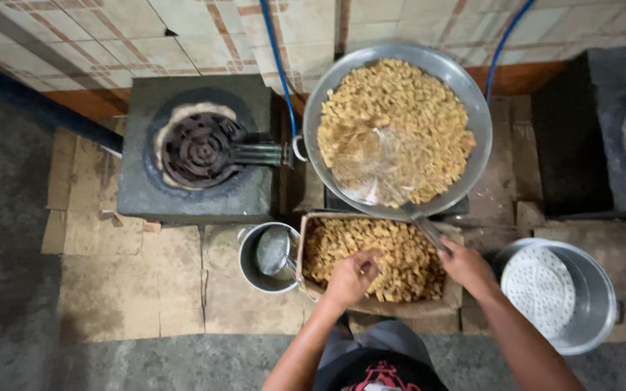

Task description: The person fries small pieces of food in a large wok, uses a metal strainer to transfer them into a box, and then uses a skimmer to turn the remaining pieces in the oil.

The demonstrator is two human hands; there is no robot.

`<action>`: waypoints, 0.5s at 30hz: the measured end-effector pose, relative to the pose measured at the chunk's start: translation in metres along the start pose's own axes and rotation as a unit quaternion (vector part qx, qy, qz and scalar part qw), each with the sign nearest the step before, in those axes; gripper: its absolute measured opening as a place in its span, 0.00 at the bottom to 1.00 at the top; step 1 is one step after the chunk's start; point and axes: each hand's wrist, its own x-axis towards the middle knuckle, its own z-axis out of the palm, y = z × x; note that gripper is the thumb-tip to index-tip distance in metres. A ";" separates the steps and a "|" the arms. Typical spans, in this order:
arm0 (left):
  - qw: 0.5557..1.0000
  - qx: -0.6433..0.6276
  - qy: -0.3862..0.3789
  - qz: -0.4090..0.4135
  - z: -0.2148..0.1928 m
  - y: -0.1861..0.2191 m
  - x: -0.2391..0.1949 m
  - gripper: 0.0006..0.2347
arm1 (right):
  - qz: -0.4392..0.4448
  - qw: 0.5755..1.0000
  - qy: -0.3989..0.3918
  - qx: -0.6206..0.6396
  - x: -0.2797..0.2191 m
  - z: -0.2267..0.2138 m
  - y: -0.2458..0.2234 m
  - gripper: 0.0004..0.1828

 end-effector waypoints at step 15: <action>0.998 0.048 0.001 -0.045 0.072 0.024 -0.010 0.15 | 0.056 0.993 -0.076 -0.077 0.006 -0.017 0.066 0.30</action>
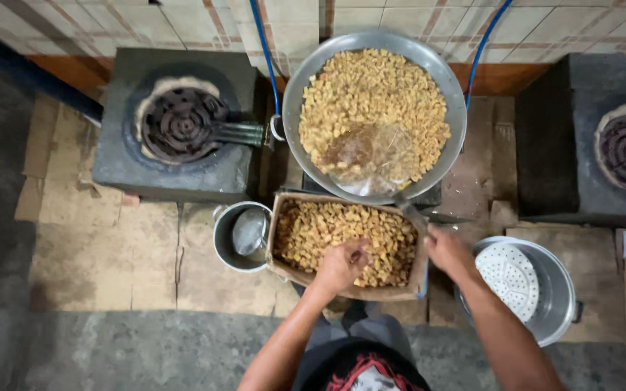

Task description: The person fries small pieces of food in a large wok, uses a metal strainer to transfer them into a box, and then uses a skimmer to turn the remaining pieces in the oil.

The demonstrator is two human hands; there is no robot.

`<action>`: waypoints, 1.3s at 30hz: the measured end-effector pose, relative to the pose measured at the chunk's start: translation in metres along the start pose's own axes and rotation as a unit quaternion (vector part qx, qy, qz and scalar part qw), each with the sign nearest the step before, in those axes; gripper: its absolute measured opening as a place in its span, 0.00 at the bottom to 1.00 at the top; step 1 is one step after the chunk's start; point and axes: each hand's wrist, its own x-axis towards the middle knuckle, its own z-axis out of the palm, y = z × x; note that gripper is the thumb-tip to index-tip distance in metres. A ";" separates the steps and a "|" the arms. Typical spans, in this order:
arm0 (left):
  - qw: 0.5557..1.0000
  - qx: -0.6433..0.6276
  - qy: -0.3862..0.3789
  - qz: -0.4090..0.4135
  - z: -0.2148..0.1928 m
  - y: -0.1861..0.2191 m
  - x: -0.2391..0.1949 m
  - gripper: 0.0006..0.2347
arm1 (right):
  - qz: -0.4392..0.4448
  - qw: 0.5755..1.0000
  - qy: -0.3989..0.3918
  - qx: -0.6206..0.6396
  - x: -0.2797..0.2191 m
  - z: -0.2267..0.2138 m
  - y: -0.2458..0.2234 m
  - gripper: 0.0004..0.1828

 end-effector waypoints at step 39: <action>0.994 -0.057 -0.036 0.087 -0.069 -0.028 0.055 0.11 | 0.130 0.945 0.020 0.298 0.110 -0.039 -0.077 0.30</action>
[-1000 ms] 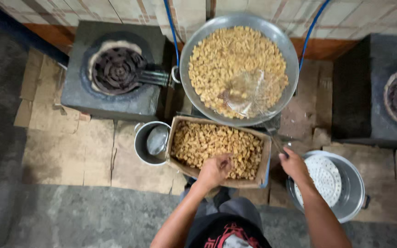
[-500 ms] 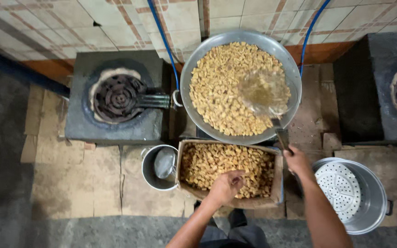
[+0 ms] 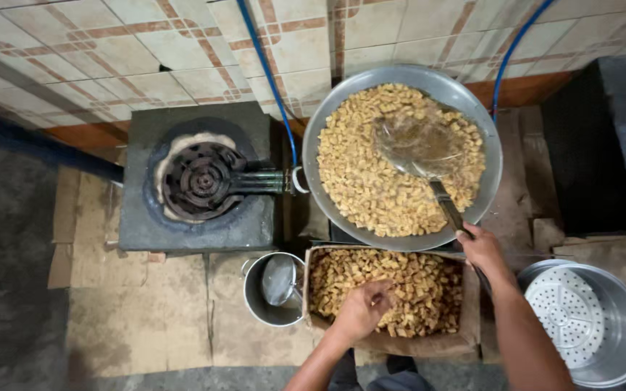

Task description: The person fries small pieces of food in a large wok, uses a metal strainer to transfer them into a box, and then uses a skimmer to turn the remaining pieces in the oil.

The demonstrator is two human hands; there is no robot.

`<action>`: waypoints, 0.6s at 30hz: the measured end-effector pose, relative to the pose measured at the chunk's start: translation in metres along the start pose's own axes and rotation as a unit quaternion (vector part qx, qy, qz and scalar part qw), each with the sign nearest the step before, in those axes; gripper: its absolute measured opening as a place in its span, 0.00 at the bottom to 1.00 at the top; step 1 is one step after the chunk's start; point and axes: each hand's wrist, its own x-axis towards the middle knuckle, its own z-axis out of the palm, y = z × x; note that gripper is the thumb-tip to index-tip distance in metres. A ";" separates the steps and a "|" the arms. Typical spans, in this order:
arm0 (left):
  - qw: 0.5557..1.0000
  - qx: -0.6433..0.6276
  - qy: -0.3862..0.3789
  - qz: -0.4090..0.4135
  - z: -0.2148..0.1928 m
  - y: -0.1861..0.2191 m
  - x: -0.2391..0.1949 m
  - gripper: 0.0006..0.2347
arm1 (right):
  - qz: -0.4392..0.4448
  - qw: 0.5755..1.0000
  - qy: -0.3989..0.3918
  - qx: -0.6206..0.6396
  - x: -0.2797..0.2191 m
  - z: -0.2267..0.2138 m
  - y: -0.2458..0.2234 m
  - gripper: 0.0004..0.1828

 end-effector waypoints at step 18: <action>0.995 0.036 0.024 -0.091 -0.020 -0.016 0.053 0.18 | -0.111 0.983 -0.034 -0.145 -0.033 0.076 -0.053 0.28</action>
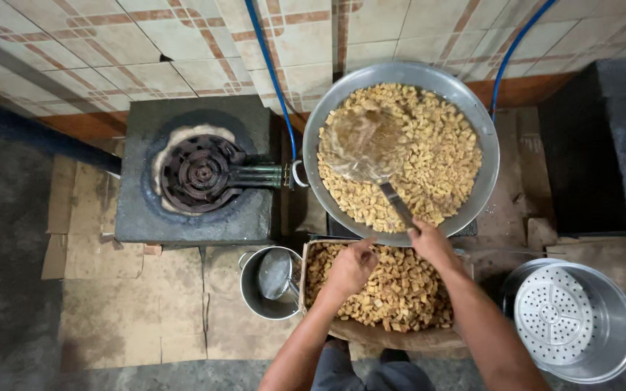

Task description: The person fries small pieces of food in a large wok, uses a metal strainer to transfer them into a box, and then uses a skimmer to turn the remaining pieces in the oil.

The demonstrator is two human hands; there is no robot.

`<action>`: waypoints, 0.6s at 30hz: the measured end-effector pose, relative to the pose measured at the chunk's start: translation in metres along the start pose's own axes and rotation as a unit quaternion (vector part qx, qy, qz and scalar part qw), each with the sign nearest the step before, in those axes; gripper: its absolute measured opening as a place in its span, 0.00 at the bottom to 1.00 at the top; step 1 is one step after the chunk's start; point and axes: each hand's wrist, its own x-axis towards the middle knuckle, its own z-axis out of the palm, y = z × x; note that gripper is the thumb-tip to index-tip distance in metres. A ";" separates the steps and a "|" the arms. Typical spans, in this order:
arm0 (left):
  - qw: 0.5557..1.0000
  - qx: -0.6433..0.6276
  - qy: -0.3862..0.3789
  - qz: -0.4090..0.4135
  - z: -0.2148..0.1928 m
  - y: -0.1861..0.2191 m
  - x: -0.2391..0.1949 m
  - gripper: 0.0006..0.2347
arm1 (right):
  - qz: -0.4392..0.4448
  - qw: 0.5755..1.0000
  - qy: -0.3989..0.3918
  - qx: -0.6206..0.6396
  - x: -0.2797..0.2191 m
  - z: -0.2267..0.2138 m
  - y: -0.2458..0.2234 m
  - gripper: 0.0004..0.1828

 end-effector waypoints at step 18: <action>0.999 0.034 0.034 -0.009 0.095 0.010 -0.078 0.16 | -0.191 0.973 0.082 -0.103 -0.076 -0.086 0.149 0.27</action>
